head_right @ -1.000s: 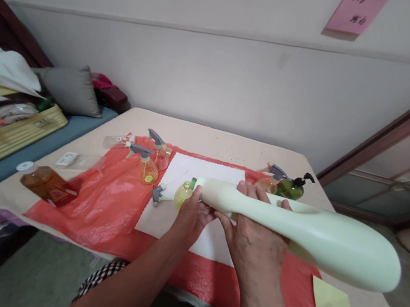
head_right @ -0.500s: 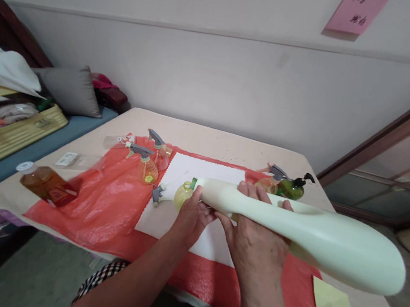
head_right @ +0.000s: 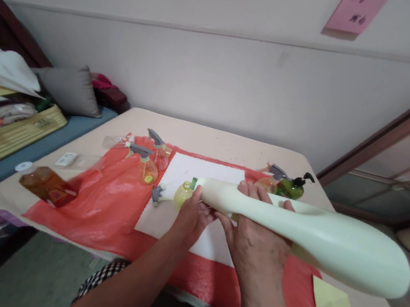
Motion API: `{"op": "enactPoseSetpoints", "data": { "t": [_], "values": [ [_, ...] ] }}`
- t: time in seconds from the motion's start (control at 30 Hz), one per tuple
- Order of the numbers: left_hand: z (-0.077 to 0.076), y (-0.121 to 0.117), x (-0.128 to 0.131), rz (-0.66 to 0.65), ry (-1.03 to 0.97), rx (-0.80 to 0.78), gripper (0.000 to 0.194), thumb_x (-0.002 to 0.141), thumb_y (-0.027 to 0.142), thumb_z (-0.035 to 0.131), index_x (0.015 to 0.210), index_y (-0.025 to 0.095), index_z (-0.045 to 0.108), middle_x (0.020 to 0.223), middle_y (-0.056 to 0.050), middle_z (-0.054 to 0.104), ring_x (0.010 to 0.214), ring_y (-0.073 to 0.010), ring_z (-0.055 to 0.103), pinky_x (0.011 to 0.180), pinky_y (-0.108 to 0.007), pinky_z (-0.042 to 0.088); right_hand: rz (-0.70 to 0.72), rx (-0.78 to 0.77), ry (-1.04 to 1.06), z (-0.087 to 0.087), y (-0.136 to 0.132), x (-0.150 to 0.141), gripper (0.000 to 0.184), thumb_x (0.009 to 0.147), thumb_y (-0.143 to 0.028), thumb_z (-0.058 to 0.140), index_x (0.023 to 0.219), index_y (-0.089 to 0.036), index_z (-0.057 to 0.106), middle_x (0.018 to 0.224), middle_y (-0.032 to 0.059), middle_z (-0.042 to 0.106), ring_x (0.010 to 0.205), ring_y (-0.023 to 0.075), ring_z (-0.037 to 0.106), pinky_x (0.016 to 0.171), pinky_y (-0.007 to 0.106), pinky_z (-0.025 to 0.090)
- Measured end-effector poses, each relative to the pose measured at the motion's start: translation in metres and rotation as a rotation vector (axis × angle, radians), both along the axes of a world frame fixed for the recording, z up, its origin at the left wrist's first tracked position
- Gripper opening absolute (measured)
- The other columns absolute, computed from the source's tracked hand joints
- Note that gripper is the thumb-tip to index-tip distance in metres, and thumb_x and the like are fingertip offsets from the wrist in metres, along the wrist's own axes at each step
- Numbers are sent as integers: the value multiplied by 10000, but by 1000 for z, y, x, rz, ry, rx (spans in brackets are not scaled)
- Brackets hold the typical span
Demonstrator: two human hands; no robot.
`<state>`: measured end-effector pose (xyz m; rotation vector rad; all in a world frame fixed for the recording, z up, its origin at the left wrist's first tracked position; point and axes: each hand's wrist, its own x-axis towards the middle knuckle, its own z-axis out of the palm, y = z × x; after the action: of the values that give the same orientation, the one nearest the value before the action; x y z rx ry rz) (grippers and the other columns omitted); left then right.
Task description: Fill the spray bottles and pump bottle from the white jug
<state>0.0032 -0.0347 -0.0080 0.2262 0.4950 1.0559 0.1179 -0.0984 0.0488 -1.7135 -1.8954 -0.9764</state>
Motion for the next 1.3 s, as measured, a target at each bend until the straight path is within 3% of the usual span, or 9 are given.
{"op": "enactPoseSetpoints", "data": {
  "t": [0.97, 1.3],
  "values": [
    [5, -1, -1, -13, 8, -2, 444, 845, 519, 707, 1110, 166, 663, 1143, -149, 714, 1034, -279, 705, 873, -393, 575, 11, -22, 27, 3, -4, -1, 677, 948, -396, 639, 1509, -107, 393, 1419, 187, 587, 1326, 359, 550, 1206, 610, 209],
    [5, -2, -2, -17, -7, 14, 454, 839, 518, 715, 1110, 157, 663, 1137, -148, 706, 1020, -274, 698, 876, -406, 570, 5, -9, 23, 4, -5, -2, 669, 935, -391, 661, 1489, -96, 428, 1415, 173, 594, 1318, 347, 558, 1226, 575, 192]
  ]
}}
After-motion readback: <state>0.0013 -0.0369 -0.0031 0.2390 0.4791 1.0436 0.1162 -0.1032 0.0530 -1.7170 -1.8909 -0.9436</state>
